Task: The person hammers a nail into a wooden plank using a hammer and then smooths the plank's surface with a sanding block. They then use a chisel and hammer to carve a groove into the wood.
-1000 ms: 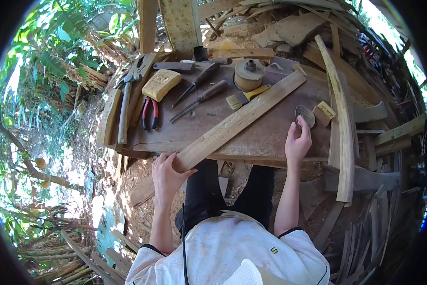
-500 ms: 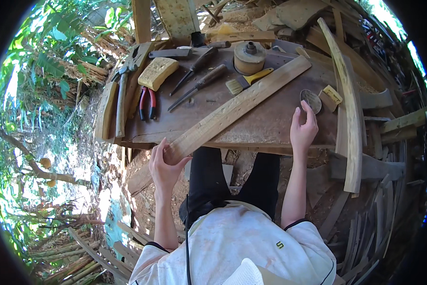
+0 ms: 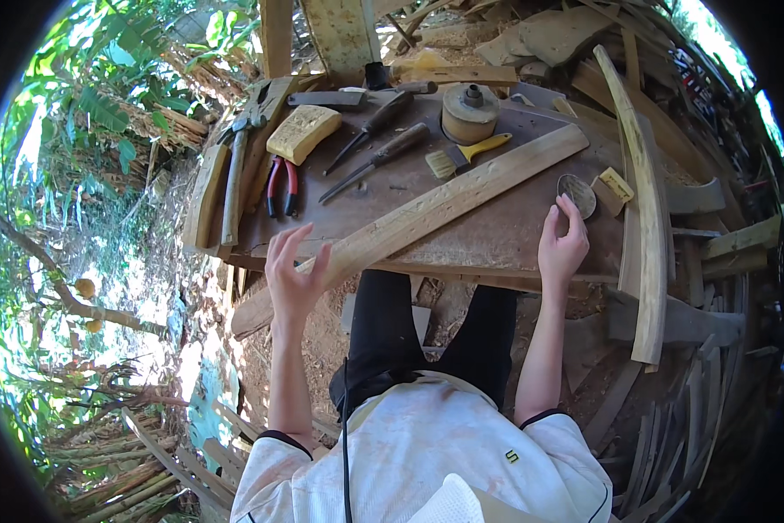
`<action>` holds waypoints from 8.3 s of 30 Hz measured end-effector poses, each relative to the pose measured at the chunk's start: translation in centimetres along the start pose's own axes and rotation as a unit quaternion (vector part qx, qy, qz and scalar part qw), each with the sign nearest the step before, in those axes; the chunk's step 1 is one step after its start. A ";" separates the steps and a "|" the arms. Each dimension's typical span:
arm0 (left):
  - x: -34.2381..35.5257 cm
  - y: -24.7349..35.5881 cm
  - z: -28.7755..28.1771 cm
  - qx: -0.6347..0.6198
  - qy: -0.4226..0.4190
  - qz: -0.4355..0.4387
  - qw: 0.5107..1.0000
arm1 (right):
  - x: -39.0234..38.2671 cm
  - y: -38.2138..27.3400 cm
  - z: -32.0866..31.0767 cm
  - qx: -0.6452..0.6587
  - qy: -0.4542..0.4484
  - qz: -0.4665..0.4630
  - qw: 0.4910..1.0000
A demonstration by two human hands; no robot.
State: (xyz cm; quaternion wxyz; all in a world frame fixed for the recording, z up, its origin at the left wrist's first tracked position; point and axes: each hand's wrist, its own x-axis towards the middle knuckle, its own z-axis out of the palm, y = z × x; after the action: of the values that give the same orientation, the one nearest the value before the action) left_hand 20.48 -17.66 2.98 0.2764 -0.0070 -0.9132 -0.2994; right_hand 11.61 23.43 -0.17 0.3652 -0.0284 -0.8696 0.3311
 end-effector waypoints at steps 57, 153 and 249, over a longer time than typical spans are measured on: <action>9.8 -8.5 -6.5 0.342 -0.075 -0.168 0.921 | 0.0 0.9 0.1 0.011 0.036 -0.023 0.999; 0.2 3.7 3.9 -0.006 -0.244 0.288 0.926 | -0.2 -0.5 -2.3 0.466 -0.136 0.247 0.838; 7.3 18.2 20.3 -0.378 -0.182 0.428 0.800 | -12.2 -6.4 -12.4 0.461 0.003 0.158 0.873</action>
State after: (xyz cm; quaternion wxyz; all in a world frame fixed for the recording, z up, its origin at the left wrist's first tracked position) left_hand 7.33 7.33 2.98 0.1806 -0.5557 -0.6651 -0.4651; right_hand 29.89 21.81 2.49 0.2820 0.0051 -0.6014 0.7475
